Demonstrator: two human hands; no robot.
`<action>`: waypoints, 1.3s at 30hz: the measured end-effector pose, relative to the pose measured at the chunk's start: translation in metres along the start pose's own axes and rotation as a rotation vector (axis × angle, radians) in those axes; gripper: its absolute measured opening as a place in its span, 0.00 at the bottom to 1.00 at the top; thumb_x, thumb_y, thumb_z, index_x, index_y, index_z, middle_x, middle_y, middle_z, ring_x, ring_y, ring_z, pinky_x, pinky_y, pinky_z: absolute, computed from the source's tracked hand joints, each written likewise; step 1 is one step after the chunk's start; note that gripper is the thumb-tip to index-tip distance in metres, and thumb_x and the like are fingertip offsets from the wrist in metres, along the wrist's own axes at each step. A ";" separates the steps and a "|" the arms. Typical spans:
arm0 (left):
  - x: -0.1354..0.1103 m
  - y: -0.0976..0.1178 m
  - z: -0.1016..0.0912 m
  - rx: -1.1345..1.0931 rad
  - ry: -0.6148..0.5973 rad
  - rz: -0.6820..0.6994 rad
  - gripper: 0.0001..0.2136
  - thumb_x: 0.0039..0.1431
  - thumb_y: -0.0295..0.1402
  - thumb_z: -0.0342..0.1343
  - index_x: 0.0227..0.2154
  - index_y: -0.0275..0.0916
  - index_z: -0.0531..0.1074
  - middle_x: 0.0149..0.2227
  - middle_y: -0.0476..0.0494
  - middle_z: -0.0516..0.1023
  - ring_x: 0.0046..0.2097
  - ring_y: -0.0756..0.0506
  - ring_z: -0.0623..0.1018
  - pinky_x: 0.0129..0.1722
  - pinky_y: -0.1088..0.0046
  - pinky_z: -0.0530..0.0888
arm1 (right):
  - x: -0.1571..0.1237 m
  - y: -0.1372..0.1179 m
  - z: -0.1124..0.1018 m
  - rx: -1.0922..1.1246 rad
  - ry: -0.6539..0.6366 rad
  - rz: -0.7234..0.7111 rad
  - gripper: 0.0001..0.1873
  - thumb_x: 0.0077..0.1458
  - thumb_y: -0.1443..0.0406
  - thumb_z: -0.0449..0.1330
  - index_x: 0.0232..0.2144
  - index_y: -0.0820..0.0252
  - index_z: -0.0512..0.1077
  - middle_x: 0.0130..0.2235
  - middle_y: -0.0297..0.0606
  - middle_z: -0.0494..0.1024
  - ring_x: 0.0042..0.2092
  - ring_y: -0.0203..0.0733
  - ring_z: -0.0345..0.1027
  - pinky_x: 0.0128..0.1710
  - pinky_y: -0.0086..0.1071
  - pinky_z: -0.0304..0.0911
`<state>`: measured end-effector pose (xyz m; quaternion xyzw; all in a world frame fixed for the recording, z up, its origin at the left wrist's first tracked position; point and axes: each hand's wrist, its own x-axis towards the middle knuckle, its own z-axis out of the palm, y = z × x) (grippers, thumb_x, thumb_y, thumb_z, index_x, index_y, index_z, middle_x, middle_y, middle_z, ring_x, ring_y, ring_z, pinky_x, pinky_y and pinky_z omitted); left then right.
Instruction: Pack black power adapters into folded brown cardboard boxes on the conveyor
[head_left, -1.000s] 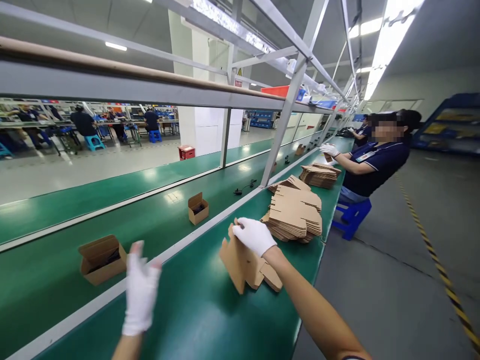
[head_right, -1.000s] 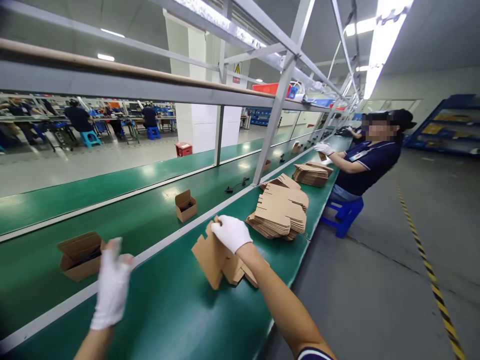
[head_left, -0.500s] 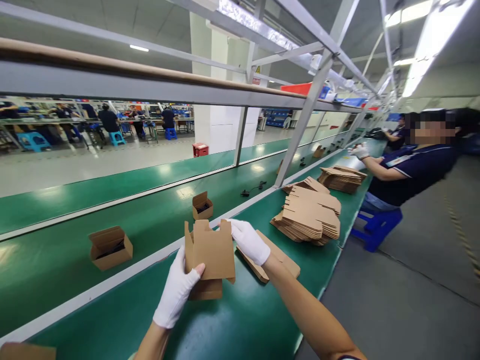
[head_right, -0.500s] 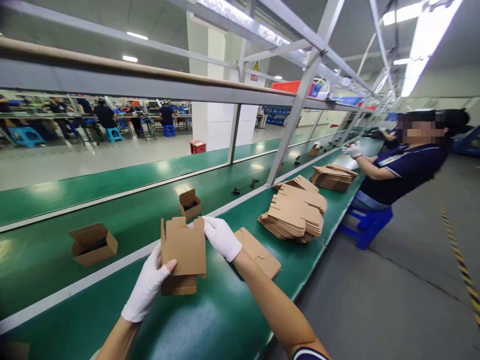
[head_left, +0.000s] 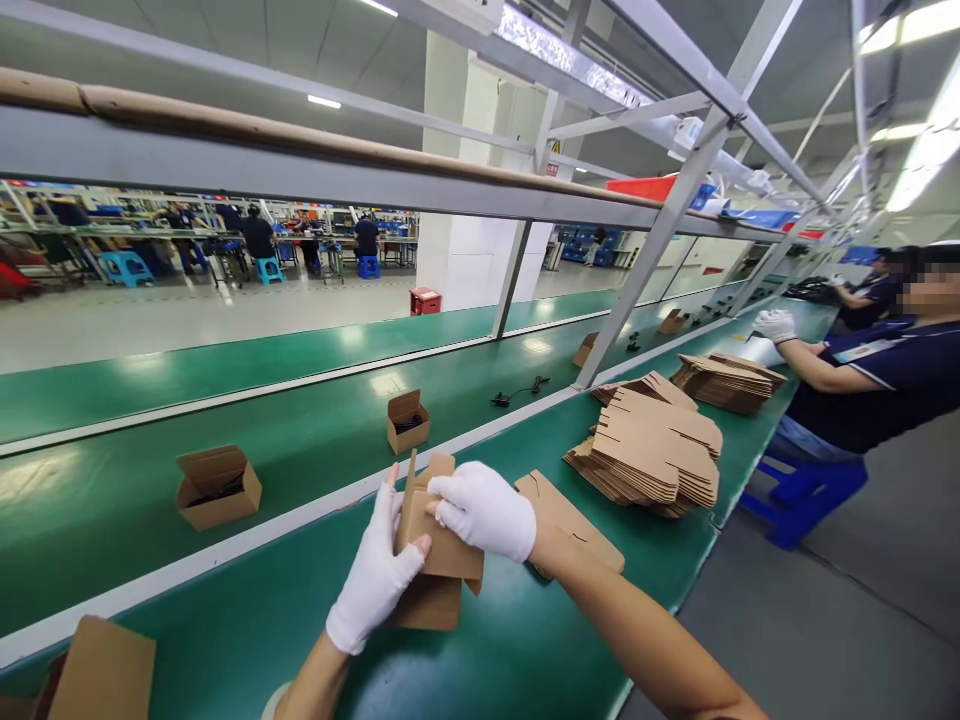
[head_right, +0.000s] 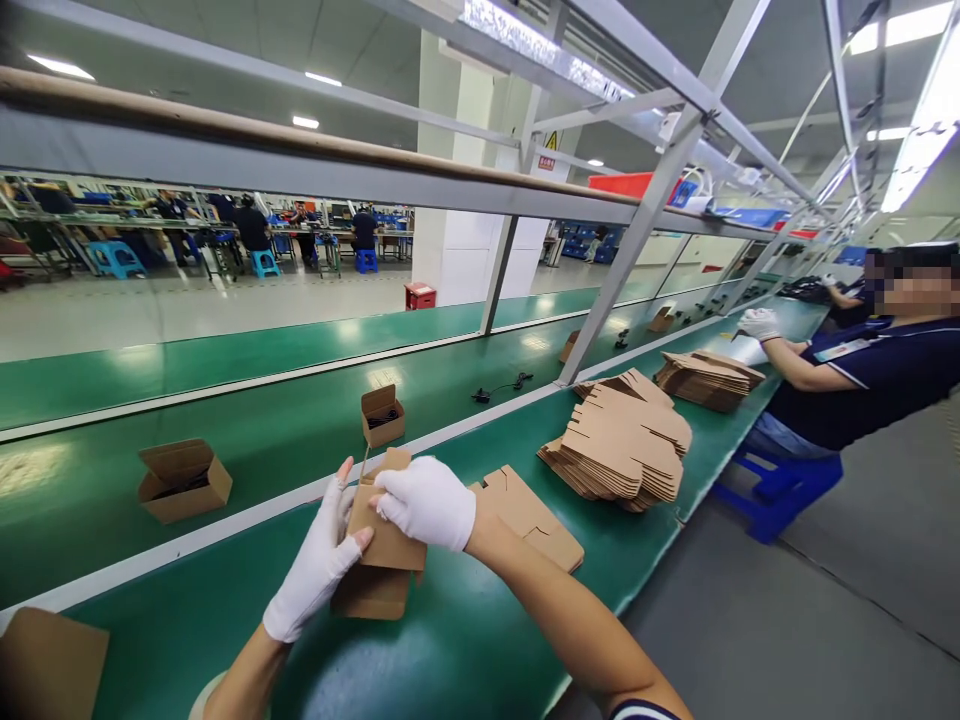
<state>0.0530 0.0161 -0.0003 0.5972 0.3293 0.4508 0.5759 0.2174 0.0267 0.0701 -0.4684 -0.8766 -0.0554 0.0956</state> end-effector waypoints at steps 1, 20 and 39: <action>-0.001 0.003 0.000 0.046 -0.018 0.014 0.39 0.51 0.44 0.56 0.62 0.42 0.44 0.61 0.37 0.59 0.58 0.37 0.65 0.55 0.62 0.65 | -0.003 -0.002 0.003 0.022 0.004 0.026 0.16 0.60 0.59 0.49 0.28 0.59 0.70 0.23 0.35 0.69 0.27 0.37 0.60 0.28 0.30 0.48; -0.007 0.005 0.000 0.541 -0.037 0.413 0.11 0.49 0.34 0.58 0.32 0.41 0.62 0.54 0.37 0.65 0.52 0.38 0.70 0.48 0.61 0.68 | -0.023 0.013 0.034 1.795 -0.223 0.370 0.29 0.43 0.59 0.63 0.49 0.58 0.66 0.46 0.42 0.74 0.46 0.45 0.68 0.48 0.40 0.60; -0.003 0.000 0.001 0.494 -0.029 0.460 0.13 0.51 0.37 0.58 0.39 0.42 0.65 0.48 0.39 0.71 0.46 0.42 0.74 0.46 0.64 0.70 | -0.009 0.026 -0.012 0.859 -0.265 0.244 0.06 0.48 0.64 0.56 0.29 0.59 0.70 0.32 0.35 0.74 0.33 0.40 0.65 0.33 0.32 0.60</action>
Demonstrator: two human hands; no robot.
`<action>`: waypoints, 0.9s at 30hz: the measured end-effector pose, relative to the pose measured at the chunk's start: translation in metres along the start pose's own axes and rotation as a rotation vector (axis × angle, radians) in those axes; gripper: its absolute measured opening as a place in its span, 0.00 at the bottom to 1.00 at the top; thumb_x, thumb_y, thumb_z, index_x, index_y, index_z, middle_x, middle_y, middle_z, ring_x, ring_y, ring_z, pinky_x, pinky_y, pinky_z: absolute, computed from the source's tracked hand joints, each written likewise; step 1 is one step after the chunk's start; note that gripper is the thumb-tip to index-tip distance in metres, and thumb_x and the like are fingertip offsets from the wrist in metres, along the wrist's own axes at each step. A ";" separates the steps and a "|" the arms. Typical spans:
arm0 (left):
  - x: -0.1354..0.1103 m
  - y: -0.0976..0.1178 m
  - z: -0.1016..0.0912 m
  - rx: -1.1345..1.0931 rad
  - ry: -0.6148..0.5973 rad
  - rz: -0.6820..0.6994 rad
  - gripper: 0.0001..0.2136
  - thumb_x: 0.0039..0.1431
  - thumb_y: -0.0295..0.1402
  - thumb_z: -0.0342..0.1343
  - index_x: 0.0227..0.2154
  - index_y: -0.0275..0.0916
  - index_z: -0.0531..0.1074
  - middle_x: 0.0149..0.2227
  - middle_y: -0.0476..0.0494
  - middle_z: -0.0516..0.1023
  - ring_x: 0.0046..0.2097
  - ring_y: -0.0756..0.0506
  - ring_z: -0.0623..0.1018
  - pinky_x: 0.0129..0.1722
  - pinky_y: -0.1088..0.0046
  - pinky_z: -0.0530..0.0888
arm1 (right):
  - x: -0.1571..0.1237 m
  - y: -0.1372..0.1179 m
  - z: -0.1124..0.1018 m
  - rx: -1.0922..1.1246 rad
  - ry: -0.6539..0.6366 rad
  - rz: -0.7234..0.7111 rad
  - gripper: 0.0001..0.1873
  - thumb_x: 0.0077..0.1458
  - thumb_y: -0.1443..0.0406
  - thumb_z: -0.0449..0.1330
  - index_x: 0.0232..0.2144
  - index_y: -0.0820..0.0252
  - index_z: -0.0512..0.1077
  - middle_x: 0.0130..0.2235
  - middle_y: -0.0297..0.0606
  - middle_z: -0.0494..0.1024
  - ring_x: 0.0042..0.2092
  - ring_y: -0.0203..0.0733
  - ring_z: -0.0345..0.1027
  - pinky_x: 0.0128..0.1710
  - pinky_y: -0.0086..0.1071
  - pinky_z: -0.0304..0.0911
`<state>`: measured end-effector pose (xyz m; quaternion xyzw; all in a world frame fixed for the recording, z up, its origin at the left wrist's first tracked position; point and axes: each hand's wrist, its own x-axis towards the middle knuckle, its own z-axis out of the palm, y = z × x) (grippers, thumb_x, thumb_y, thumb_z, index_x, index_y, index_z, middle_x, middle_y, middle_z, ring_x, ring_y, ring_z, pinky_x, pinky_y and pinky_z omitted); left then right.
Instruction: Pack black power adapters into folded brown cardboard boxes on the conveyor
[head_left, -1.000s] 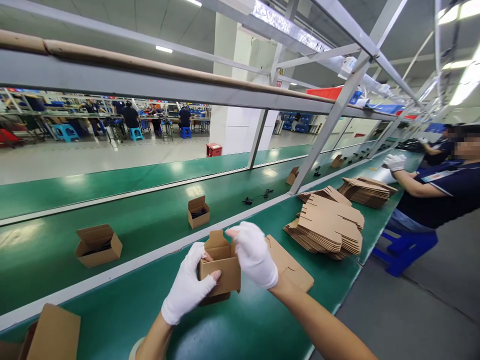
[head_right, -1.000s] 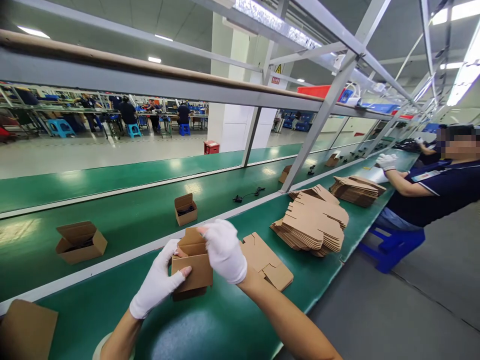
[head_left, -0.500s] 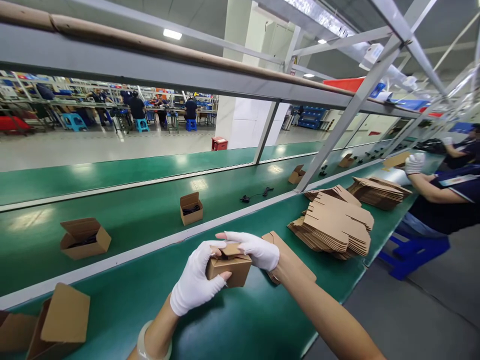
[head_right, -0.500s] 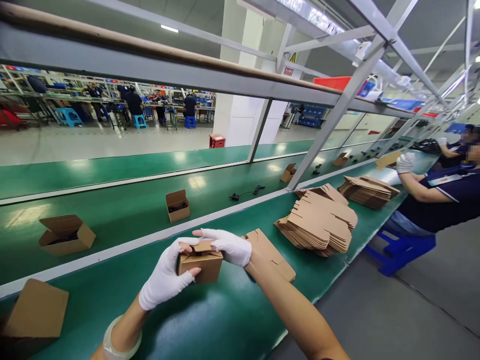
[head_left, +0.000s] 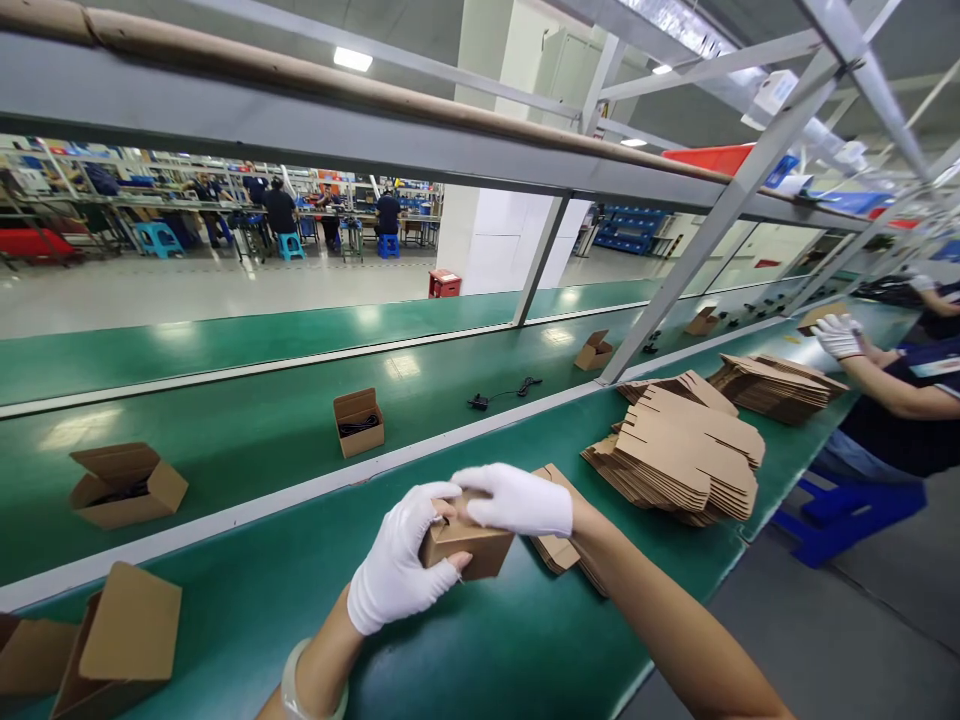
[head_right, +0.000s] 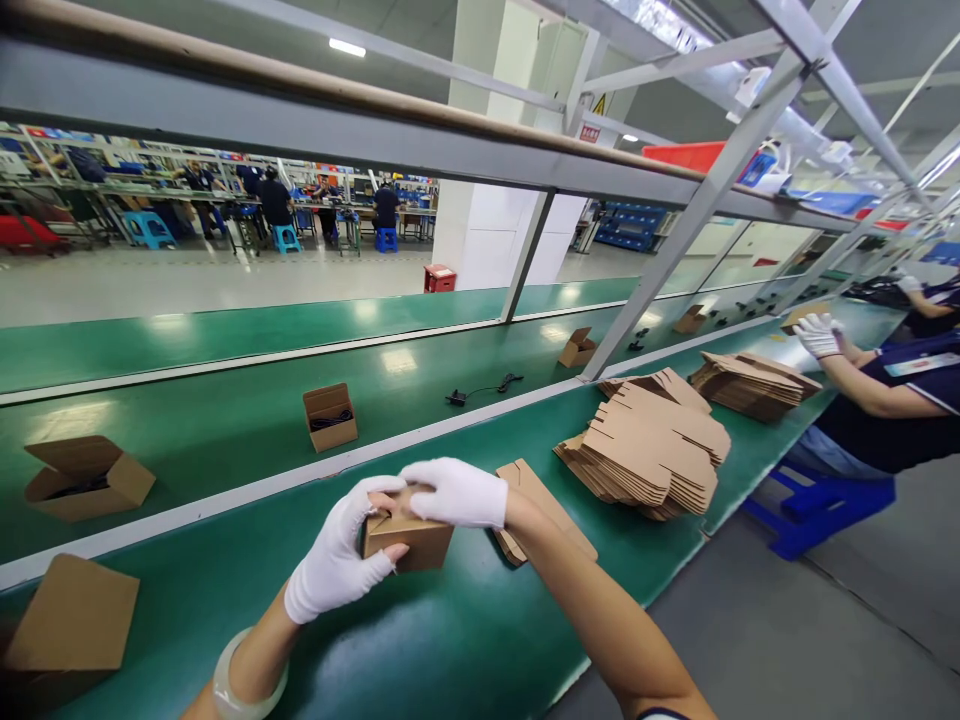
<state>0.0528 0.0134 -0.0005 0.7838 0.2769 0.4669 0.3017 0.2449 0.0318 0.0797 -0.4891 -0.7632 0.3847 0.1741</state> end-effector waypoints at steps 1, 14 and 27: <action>0.001 -0.002 0.000 0.034 0.091 -0.010 0.14 0.51 0.37 0.57 0.40 0.42 0.64 0.49 0.38 0.69 0.49 0.41 0.73 0.48 0.63 0.69 | -0.004 0.006 0.001 0.156 0.114 0.022 0.08 0.50 0.62 0.55 0.32 0.59 0.69 0.36 0.38 0.75 0.37 0.42 0.67 0.37 0.34 0.61; 0.051 -0.101 0.031 0.190 0.013 -0.276 0.28 0.60 0.48 0.41 0.58 0.37 0.53 0.59 0.34 0.61 0.59 0.40 0.63 0.58 0.60 0.62 | -0.029 0.068 0.057 -0.123 0.302 0.260 0.12 0.56 0.62 0.48 0.26 0.58 0.68 0.29 0.40 0.74 0.32 0.43 0.69 0.31 0.34 0.61; 0.168 -0.202 0.053 0.425 -0.194 -0.558 0.16 0.59 0.37 0.54 0.48 0.37 0.67 0.57 0.39 0.63 0.58 0.38 0.63 0.56 0.48 0.59 | -0.020 0.070 0.082 -0.914 0.032 0.145 0.06 0.46 0.71 0.58 0.29 0.56 0.72 0.27 0.39 0.77 0.28 0.46 0.71 0.26 0.33 0.53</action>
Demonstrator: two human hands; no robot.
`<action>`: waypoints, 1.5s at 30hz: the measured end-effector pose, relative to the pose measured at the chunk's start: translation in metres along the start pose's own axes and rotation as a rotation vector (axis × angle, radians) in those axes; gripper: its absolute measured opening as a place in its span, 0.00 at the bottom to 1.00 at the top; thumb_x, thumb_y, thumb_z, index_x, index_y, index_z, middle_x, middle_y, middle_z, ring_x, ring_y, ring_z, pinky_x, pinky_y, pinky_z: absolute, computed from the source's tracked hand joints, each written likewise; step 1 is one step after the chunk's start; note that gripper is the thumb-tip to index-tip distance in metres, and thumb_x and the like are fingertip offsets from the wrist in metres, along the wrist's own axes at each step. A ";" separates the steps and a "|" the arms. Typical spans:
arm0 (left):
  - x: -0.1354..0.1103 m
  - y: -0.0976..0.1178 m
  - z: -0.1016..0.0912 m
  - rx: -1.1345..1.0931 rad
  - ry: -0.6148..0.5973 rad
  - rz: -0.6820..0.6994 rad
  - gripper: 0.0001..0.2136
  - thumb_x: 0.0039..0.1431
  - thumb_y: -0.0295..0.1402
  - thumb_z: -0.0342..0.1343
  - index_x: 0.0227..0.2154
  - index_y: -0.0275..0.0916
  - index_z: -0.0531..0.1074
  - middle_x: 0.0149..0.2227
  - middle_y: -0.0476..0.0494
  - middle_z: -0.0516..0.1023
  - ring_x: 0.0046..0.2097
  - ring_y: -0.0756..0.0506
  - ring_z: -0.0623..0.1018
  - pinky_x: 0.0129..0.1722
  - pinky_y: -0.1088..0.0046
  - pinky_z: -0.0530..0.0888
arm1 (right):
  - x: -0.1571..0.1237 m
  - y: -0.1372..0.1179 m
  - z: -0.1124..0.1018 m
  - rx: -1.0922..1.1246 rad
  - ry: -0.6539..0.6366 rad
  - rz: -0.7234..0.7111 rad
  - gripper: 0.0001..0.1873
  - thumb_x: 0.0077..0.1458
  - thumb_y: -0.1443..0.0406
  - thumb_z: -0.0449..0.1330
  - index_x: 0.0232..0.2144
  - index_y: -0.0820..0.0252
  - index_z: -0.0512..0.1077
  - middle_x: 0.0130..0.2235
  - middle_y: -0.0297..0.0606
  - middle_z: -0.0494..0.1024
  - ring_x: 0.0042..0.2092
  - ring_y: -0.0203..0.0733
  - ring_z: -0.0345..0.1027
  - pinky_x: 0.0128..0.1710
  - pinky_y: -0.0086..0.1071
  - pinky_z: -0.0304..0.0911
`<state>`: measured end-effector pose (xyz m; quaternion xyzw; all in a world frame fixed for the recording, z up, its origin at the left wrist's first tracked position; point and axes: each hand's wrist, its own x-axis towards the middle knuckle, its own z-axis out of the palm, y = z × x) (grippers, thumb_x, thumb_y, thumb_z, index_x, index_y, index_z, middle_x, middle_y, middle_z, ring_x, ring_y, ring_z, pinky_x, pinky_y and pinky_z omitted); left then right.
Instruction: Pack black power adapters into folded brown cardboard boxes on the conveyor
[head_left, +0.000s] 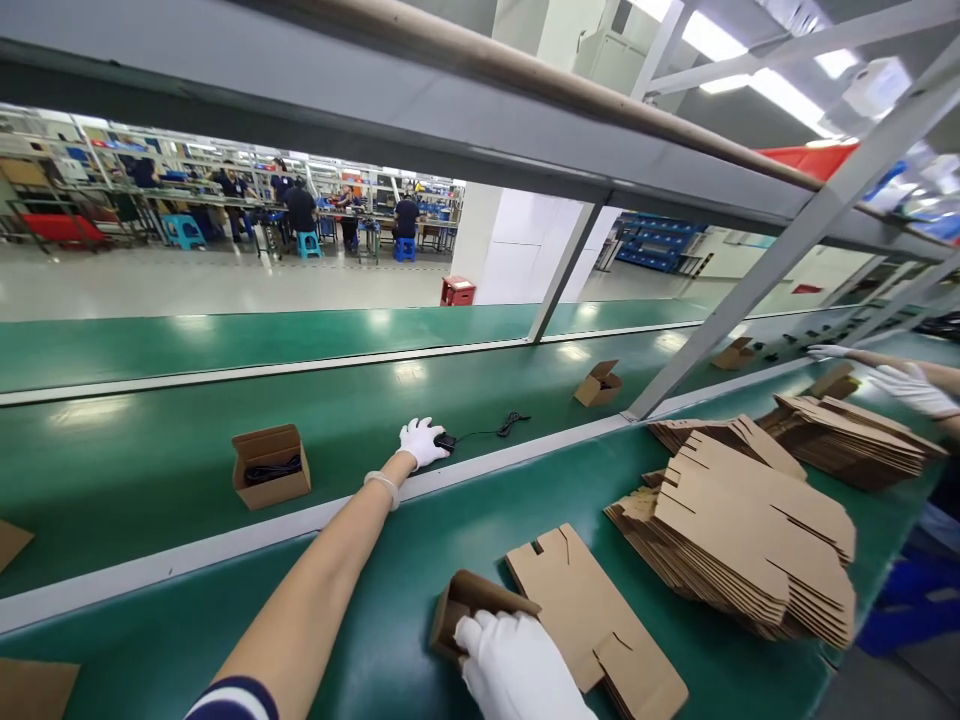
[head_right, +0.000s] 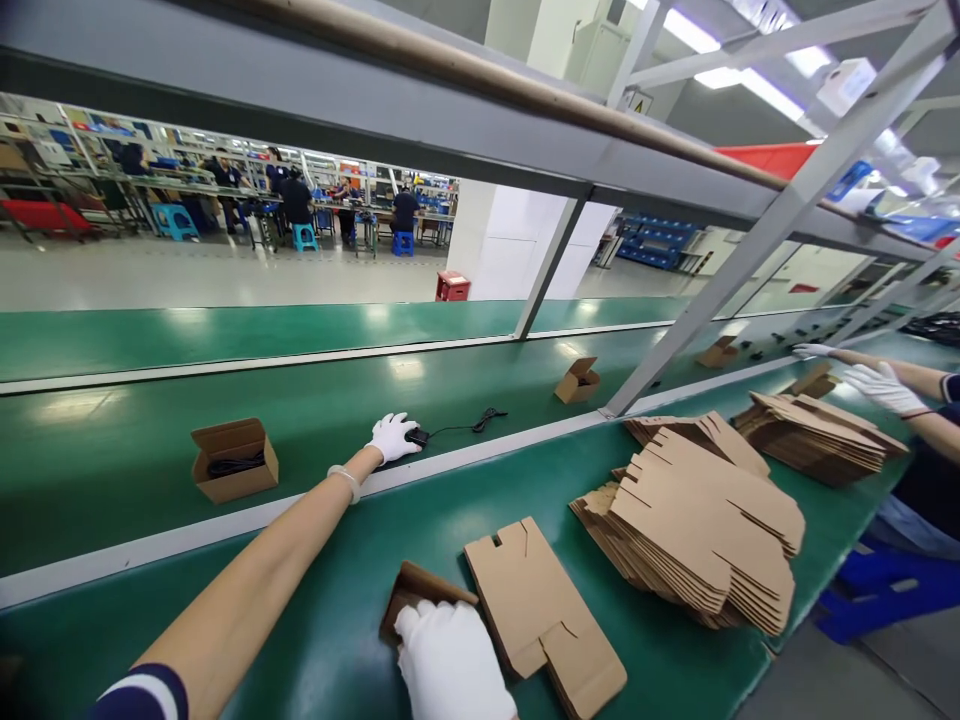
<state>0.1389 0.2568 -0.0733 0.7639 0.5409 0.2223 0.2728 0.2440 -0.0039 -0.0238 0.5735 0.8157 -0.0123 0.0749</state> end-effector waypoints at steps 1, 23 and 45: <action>-0.003 -0.003 -0.002 -0.031 0.009 0.005 0.14 0.57 0.37 0.55 0.45 0.37 0.69 0.56 0.40 0.65 0.58 0.39 0.63 0.57 0.49 0.58 | -0.002 0.000 -0.001 0.017 0.006 -0.013 0.06 0.46 0.70 0.59 0.29 0.56 0.72 0.28 0.39 0.77 0.28 0.46 0.70 0.26 0.33 0.54; -0.221 0.104 -0.146 -1.608 0.371 0.349 0.15 0.51 0.47 0.59 0.35 0.42 0.68 0.30 0.51 0.71 0.24 0.54 0.71 0.21 0.80 0.68 | 0.046 -0.086 -0.052 1.116 0.037 -0.174 0.23 0.43 0.67 0.60 0.45 0.58 0.69 0.25 0.29 0.71 0.26 0.36 0.63 0.28 0.29 0.59; -0.257 0.071 -0.054 -0.866 0.202 0.200 0.24 0.59 0.49 0.45 0.54 0.40 0.60 0.57 0.39 0.65 0.60 0.40 0.63 0.61 0.61 0.58 | -0.009 -0.026 -0.077 1.196 0.742 0.009 0.06 0.53 0.61 0.56 0.28 0.57 0.66 0.26 0.32 0.69 0.27 0.37 0.65 0.27 0.30 0.63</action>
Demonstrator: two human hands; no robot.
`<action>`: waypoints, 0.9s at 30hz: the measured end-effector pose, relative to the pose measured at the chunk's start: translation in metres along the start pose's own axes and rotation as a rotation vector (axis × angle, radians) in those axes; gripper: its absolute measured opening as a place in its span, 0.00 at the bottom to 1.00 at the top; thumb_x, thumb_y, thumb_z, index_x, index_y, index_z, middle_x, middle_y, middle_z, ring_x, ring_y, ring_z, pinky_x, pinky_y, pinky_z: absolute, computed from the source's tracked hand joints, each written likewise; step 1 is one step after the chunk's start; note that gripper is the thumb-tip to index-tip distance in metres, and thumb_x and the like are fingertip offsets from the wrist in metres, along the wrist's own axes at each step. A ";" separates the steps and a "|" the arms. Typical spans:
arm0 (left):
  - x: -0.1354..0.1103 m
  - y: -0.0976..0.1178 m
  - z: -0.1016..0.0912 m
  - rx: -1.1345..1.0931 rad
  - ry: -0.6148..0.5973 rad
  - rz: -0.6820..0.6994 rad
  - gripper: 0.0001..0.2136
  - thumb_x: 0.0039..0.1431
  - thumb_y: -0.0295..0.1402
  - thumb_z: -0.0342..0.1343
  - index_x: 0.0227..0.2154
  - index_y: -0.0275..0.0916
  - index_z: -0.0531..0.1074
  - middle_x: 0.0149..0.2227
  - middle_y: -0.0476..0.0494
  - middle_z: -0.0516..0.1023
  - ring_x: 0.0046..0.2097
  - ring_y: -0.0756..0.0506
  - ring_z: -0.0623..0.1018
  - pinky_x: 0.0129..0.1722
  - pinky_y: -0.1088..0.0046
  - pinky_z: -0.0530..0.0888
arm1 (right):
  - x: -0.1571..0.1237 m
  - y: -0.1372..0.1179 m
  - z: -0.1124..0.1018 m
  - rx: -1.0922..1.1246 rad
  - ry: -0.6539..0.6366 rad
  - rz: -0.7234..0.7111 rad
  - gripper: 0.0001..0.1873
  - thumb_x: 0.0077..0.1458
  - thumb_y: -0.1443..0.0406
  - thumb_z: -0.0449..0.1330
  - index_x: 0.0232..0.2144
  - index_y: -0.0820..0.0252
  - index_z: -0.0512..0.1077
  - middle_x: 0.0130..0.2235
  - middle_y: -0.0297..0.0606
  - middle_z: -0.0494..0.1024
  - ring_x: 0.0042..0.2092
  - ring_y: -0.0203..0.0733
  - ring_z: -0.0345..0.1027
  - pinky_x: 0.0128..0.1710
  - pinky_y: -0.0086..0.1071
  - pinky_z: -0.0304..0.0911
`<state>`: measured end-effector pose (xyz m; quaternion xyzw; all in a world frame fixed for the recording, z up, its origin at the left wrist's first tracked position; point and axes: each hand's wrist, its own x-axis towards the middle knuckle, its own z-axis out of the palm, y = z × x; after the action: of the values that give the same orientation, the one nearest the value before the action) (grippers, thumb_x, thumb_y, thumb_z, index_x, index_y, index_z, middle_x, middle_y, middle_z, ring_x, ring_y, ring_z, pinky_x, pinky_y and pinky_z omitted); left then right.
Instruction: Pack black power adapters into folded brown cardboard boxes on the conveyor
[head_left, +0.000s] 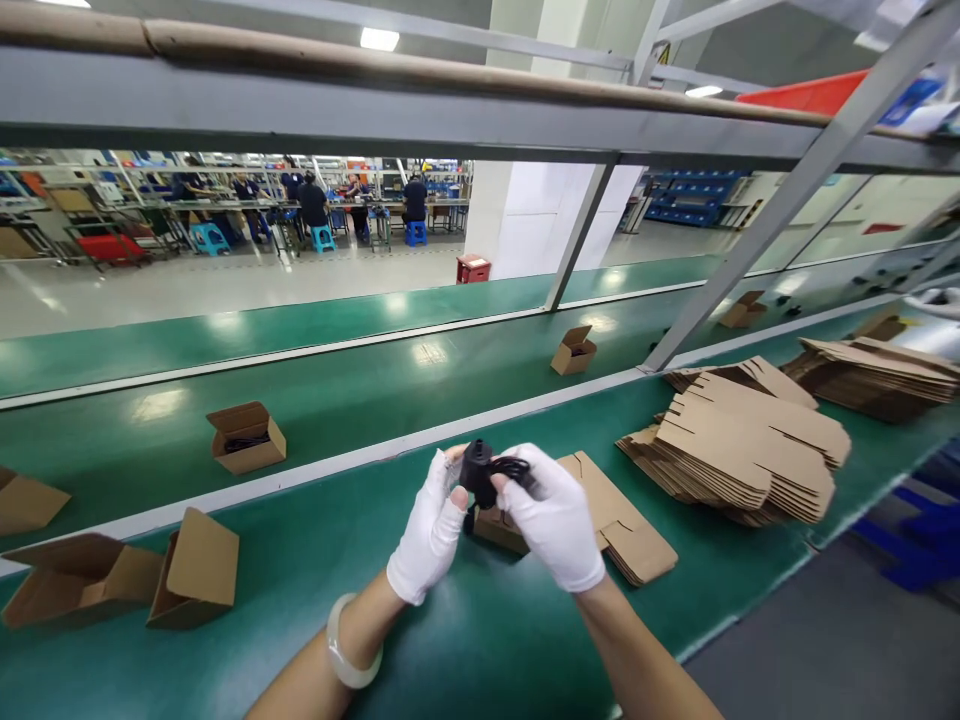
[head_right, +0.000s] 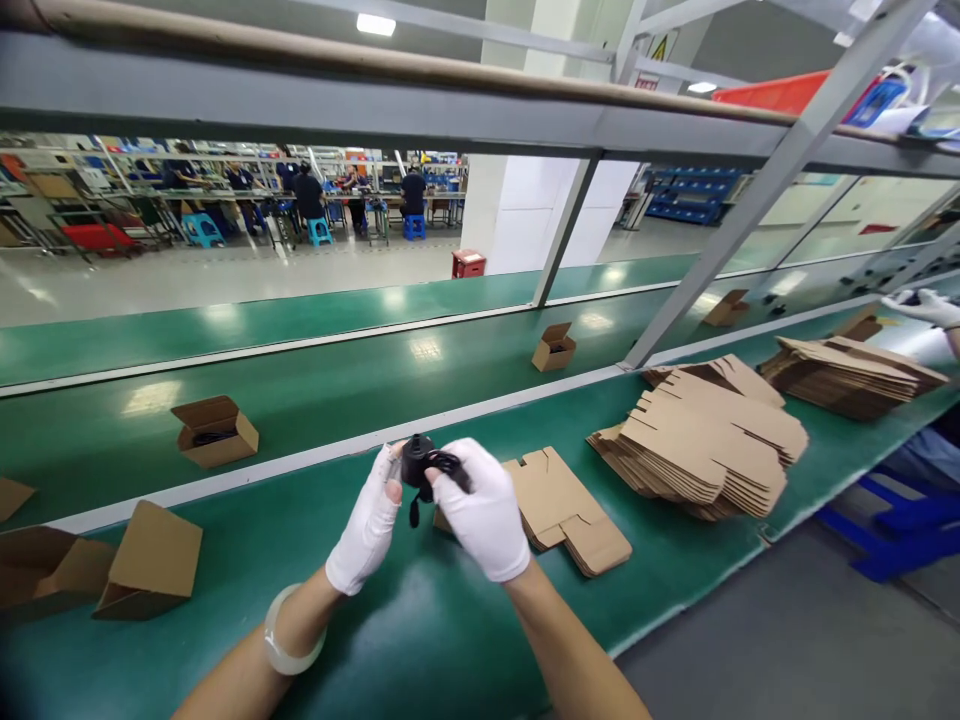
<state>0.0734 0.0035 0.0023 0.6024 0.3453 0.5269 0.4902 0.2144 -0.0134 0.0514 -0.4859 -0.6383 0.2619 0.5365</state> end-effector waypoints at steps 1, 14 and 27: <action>0.002 -0.009 0.002 0.026 -0.001 0.008 0.25 0.60 0.47 0.46 0.56 0.40 0.58 0.59 0.39 0.63 0.61 0.40 0.62 0.61 0.61 0.58 | -0.001 0.004 -0.007 -0.026 0.048 -0.028 0.05 0.54 0.62 0.55 0.29 0.57 0.66 0.26 0.32 0.68 0.27 0.36 0.65 0.27 0.30 0.63; 0.002 -0.083 0.028 0.287 -0.236 -0.138 0.22 0.50 0.26 0.47 0.51 0.39 0.65 0.52 0.40 0.71 0.54 0.41 0.69 0.58 0.58 0.62 | -0.011 0.062 -0.020 -0.974 -0.652 -0.005 0.06 0.50 0.71 0.55 0.29 0.62 0.72 0.31 0.46 0.75 0.31 0.46 0.71 0.32 0.35 0.64; -0.008 -0.108 0.040 0.346 -0.007 -0.145 0.18 0.52 0.38 0.53 0.47 0.45 0.67 0.51 0.37 0.71 0.55 0.35 0.69 0.57 0.54 0.63 | 0.016 0.068 -0.015 -0.659 -0.751 0.219 0.10 0.34 0.77 0.60 0.14 0.58 0.70 0.17 0.30 0.71 0.25 0.39 0.68 0.31 0.32 0.62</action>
<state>0.1213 0.0172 -0.1021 0.6531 0.4713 0.4210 0.4173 0.2524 0.0248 0.0048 -0.5656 -0.7812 0.2578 0.0578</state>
